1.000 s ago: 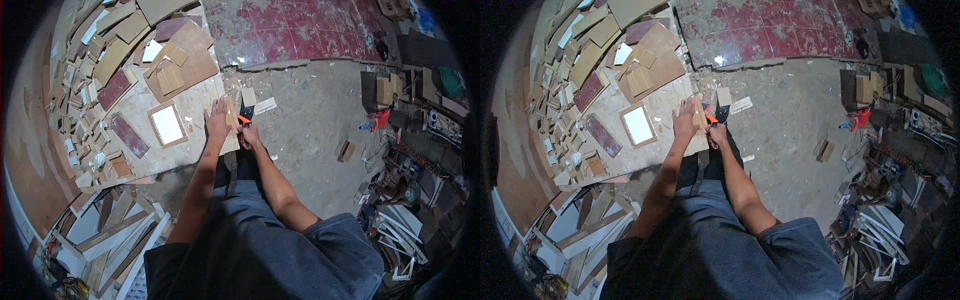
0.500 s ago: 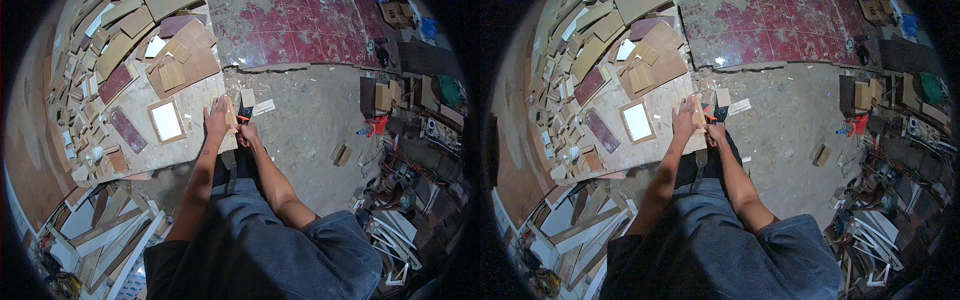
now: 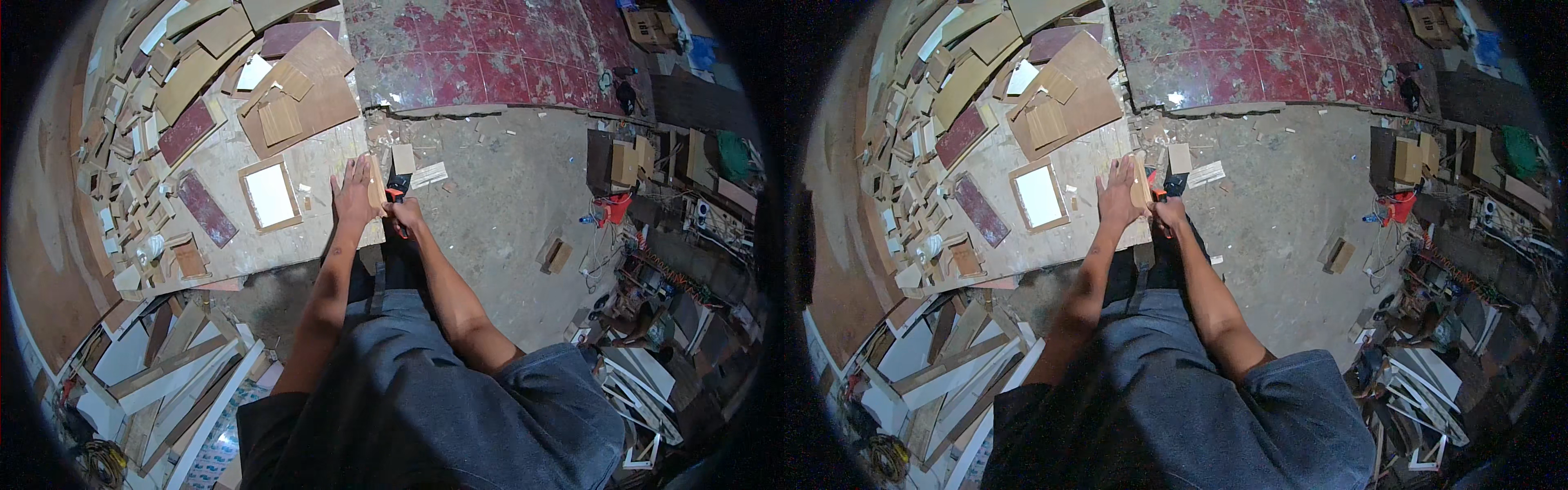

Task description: Cutting a small piece of scrap wood using a hand saw.

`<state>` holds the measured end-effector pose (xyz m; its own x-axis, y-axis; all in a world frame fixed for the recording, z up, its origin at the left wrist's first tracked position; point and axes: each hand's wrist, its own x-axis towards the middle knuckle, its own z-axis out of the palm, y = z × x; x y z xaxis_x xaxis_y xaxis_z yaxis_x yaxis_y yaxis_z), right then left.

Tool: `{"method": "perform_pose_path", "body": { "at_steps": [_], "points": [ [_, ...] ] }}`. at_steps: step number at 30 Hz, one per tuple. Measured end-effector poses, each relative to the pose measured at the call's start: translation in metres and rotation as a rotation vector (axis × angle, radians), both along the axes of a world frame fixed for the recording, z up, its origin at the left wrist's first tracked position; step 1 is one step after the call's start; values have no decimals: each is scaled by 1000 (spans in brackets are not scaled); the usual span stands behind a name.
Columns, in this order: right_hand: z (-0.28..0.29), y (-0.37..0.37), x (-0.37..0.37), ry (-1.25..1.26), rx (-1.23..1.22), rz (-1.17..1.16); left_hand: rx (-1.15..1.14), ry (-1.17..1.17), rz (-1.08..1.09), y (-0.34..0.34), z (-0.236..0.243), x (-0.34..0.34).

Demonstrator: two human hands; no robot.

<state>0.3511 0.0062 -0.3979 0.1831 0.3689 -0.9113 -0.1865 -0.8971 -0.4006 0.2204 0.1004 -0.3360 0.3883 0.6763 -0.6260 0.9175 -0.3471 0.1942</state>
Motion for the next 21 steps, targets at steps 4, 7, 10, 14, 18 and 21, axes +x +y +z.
{"method": "perform_pose_path", "body": {
  "at_steps": [4,7,10,14,18,21],
  "points": [
    [-20,7,4,-200,73,215,72,11,-15,4,-3,3],
    [-35,3,5,-312,112,237,56,-7,-26,7,0,9],
    [-16,8,-8,-128,1,93,34,6,-14,5,-4,-4],
    [-15,13,-10,-186,-37,28,47,6,-26,3,-3,-1],
    [-23,17,-6,-214,-95,-21,37,11,-45,6,1,6],
    [-10,23,-17,-176,-165,-52,37,42,-47,6,-1,0]
  ]
}}
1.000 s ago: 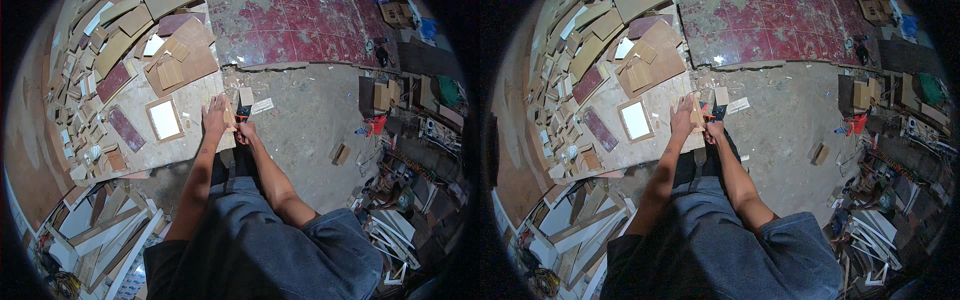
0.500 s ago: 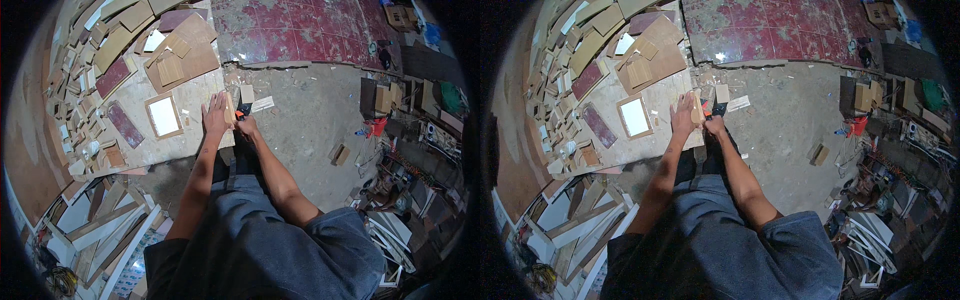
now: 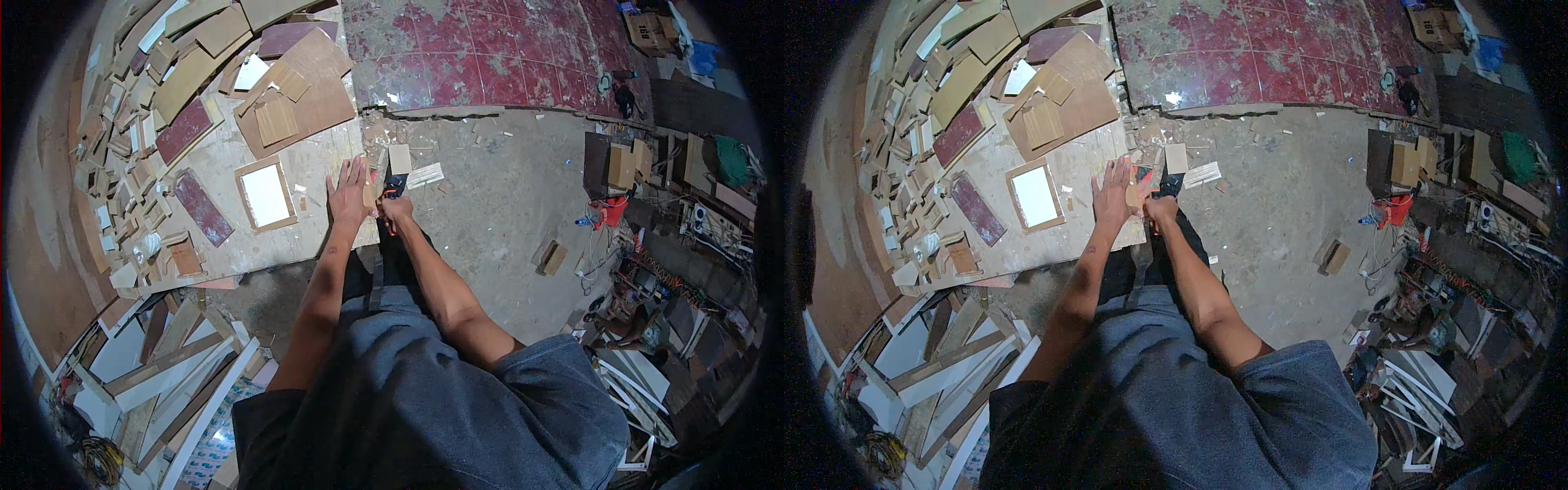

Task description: Cutting a small piece of scrap wood using a hand saw.

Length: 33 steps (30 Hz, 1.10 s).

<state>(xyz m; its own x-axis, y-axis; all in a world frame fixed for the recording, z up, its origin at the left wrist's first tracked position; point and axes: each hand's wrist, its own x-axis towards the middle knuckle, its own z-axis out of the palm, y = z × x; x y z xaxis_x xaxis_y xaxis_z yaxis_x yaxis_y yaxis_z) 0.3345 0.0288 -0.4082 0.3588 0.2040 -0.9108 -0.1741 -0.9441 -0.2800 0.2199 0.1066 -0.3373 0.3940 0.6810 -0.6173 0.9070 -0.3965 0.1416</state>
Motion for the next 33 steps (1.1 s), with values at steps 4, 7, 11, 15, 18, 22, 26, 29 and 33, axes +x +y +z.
{"method": "perform_pose_path", "body": {
  "at_steps": [4,7,11,15,18,22,26,29,33],
  "points": [
    [-6,-5,0,69,33,-139,-23,6,1,-1,1,2],
    [-22,-27,10,150,204,-50,12,-23,-8,2,1,2],
    [-19,-33,21,131,324,212,-7,-23,-2,0,-3,-2],
    [-8,-30,29,181,281,275,27,-38,-10,-3,-6,-1],
    [-4,-29,36,149,256,350,35,-68,-3,-2,-5,3],
    [22,-14,29,185,273,440,38,-47,16,-6,-12,-6],
    [-17,-27,36,237,157,302,43,-83,11,-3,-5,5],
    [-32,-33,23,351,172,-27,50,-75,4,-2,-6,3],
    [-26,-27,3,440,-15,-402,46,-30,-3,-6,-10,-6]
  ]
}}
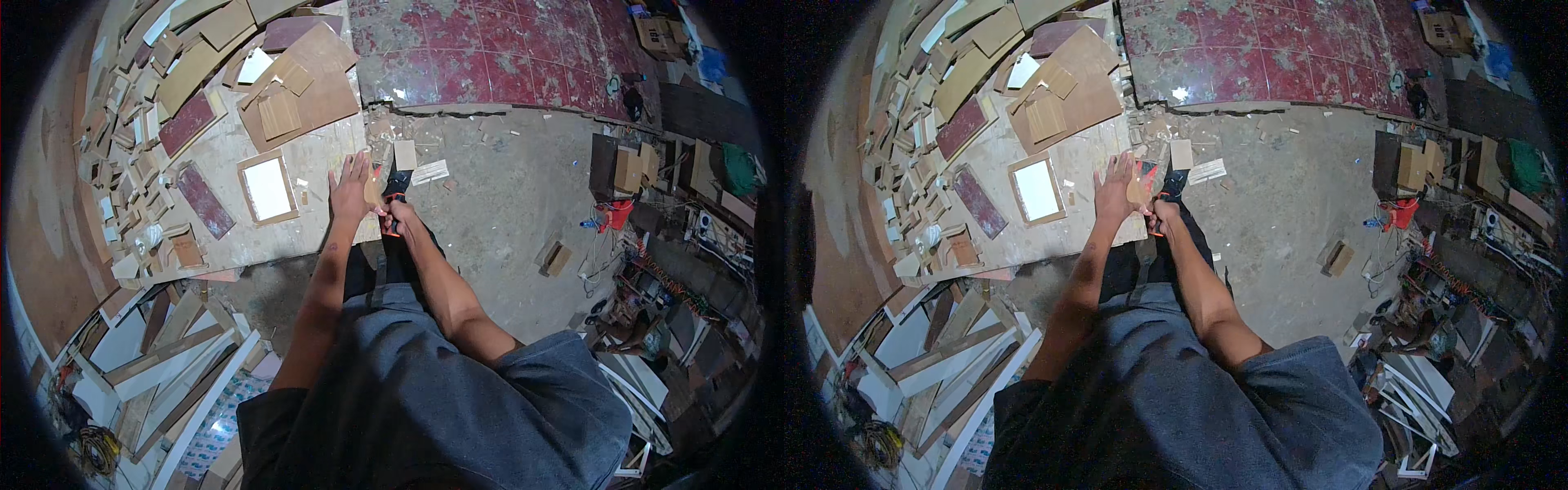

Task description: Cutting a small piece of scrap wood using a hand saw.

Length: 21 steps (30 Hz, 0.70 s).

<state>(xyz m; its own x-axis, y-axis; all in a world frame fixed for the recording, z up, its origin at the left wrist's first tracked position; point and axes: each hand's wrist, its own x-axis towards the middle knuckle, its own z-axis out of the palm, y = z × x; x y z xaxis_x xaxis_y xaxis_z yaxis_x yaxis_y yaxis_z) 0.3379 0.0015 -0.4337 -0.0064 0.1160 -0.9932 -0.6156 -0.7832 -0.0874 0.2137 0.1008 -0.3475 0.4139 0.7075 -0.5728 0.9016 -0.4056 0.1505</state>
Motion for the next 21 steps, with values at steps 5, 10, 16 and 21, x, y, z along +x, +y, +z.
{"method": "perform_pose_path", "body": {
  "at_steps": [5,10,16,21],
  "points": [
    [-11,-37,6,-150,-28,-122,-29,-80,30,4,9,5],
    [23,-37,29,-303,329,202,-41,-40,16,4,8,5],
    [90,-25,67,-538,575,471,-41,-26,51,-5,11,7],
    [168,-14,79,-473,635,467,-454,-576,510,8,55,-4]
  ]
}}
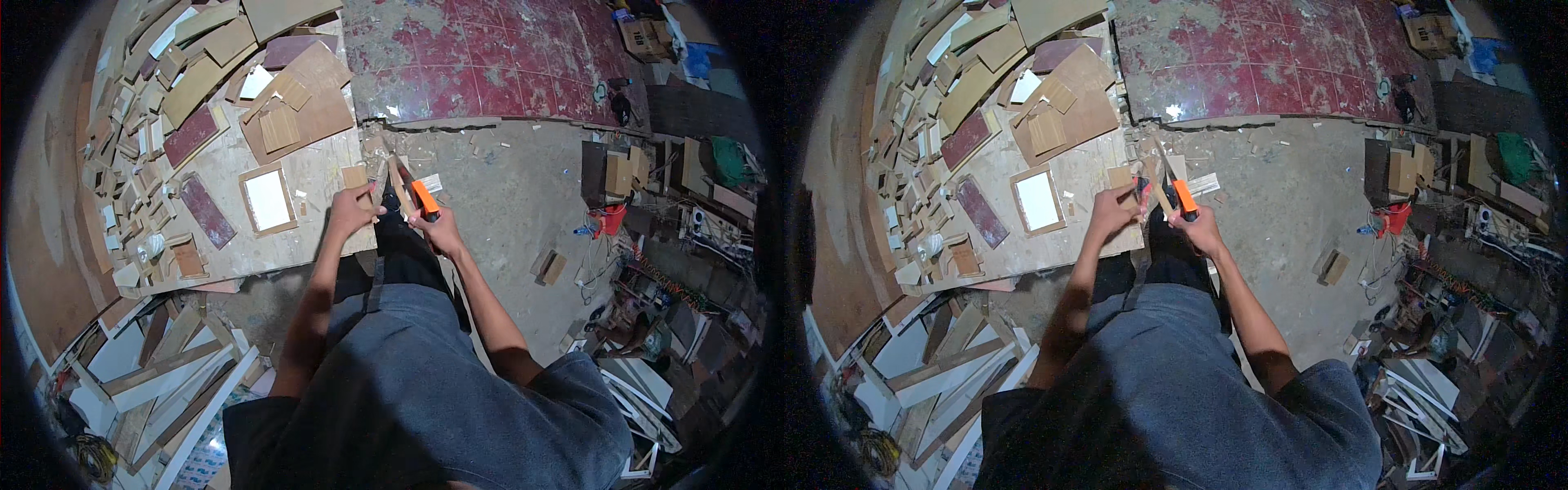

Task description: Cutting a small piece of scrap wood using a hand saw.

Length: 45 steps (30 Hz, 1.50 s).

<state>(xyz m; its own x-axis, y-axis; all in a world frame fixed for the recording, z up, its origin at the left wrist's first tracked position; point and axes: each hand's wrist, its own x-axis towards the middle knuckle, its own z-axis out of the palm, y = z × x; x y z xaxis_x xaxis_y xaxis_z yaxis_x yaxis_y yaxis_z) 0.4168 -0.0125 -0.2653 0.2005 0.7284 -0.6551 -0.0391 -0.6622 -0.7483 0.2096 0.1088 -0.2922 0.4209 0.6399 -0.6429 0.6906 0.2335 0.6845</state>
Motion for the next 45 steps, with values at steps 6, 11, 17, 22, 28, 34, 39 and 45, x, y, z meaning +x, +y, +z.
{"method": "perform_pose_path", "body": {
  "at_steps": [6,11,17,22,28,34,39,45],
  "points": [
    [61,-2,-23,-54,65,217,-118,-628,290,-29,69,-7],
    [80,-13,-41,-62,122,211,-244,-601,497,-34,97,-35],
    [108,-32,-58,-36,120,27,-187,-616,547,-46,129,-70],
    [145,-36,-107,-126,143,21,-41,-771,602,-67,140,-78],
    [160,-44,-142,-102,135,-116,-29,-841,531,-76,170,-99],
    [188,-58,-161,-250,174,-162,-37,-843,472,-72,193,-123],
    [201,-59,-168,-319,280,-135,-70,-872,462,-70,193,-122],
    [206,-60,-154,-293,314,-102,-85,-874,444,-69,198,-107]
  ]
}}
